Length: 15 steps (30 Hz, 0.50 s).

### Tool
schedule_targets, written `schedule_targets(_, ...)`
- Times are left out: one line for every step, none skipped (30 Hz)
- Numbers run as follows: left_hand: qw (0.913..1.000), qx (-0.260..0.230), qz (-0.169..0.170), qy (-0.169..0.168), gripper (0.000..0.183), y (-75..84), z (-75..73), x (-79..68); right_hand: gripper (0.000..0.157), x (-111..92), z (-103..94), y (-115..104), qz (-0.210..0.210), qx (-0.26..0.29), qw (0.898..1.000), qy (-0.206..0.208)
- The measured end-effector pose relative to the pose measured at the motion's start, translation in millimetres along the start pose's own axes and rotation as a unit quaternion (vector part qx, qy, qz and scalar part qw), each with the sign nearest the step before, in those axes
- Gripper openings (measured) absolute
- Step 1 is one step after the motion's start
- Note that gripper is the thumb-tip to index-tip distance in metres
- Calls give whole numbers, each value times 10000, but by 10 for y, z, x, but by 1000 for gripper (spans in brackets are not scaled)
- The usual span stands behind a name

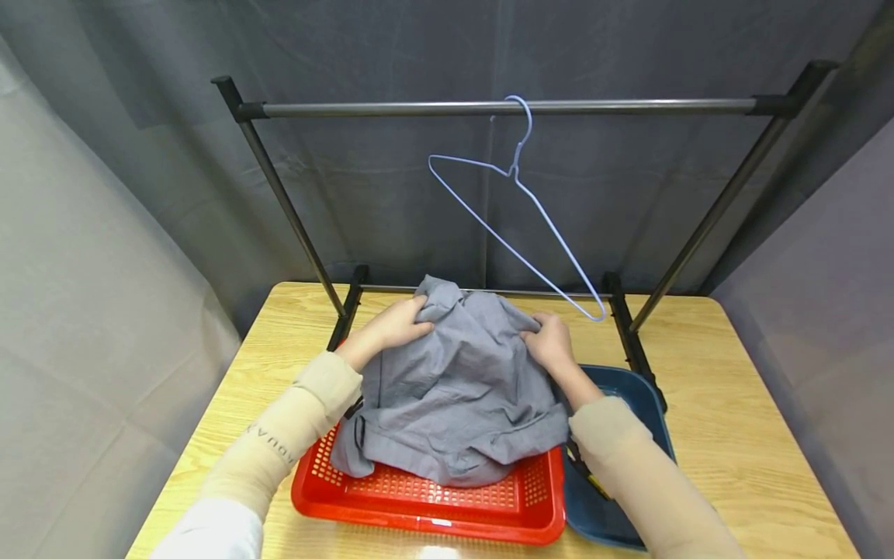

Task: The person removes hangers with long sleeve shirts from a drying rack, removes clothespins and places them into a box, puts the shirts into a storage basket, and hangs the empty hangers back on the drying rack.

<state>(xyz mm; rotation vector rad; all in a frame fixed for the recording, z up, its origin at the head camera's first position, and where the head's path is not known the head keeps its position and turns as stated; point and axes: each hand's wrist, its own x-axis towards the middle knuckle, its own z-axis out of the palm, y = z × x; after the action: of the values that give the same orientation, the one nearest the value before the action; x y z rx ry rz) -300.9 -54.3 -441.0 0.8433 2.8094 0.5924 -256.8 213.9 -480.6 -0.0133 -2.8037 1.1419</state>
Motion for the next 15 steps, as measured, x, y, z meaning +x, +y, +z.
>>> schedule_targets(10000,-9,-8,40,33,-1,-4,-13,24,-10,-6,-23,-57,47,10000,41)
schedule_targets(10000,-33,-2,94,32,0,-7,-29,24,-18,-12,-44,-113,91,9999,76)
schedule_targets(9999,-31,6,154,32,0,-12,-47,24,-28,-18,-66,-176,127,9997,117)
schedule_targets(9998,-25,19,211,31,1,-19,-66,24,-40,-25,-93,-244,171,9994,162)
schedule_targets(9996,-3,33,280,31,4,-27,-88,24,-52,-31,-117,-302,215,9991,201)
schedule_targets(9994,44,45,350,30,8,-37,-111,22,-66,-38,-147,-378,258,9987,224)
schedule_targets(9991,73,65,415,29,17,-51,-138,20,-81,-46,-181,-468,299,9981,266)
schedule_targets(9987,134,84,477,28,22,-59,-164,20,-96,-53,-215,-572,348,9973,311)
schedule_targets(9983,177,110,539,27,28,-70,-191,19,-113,-60,-248,-689,392,9962,353)
schedule_targets(9978,228,141,603,27,36,-78,-220,18,-132,-68,-286,-800,446,9951,381)
schedule_targets(9972,279,183,673,27,45,-86,-250,17,-151,-77,-321,-915,487,9938,399)
schedule_targets(9963,329,258,749,26,53,-92,-279,17,-171,-85,-357,-1040,540,9922,417)
schedule_targets(9951,400,360,828,25,58,-95,-309,17,-194,-92,-390,-1172,568,9905,435)
schedule_targets(9936,478,474,910,25,61,-92,-335,17,-217,-98,-419,-1294,596,9888,443)
schedule_targets(9917,553,596,999,25,67,-92,-366,16,-241,-102,-444,-1428,602,9869,454)
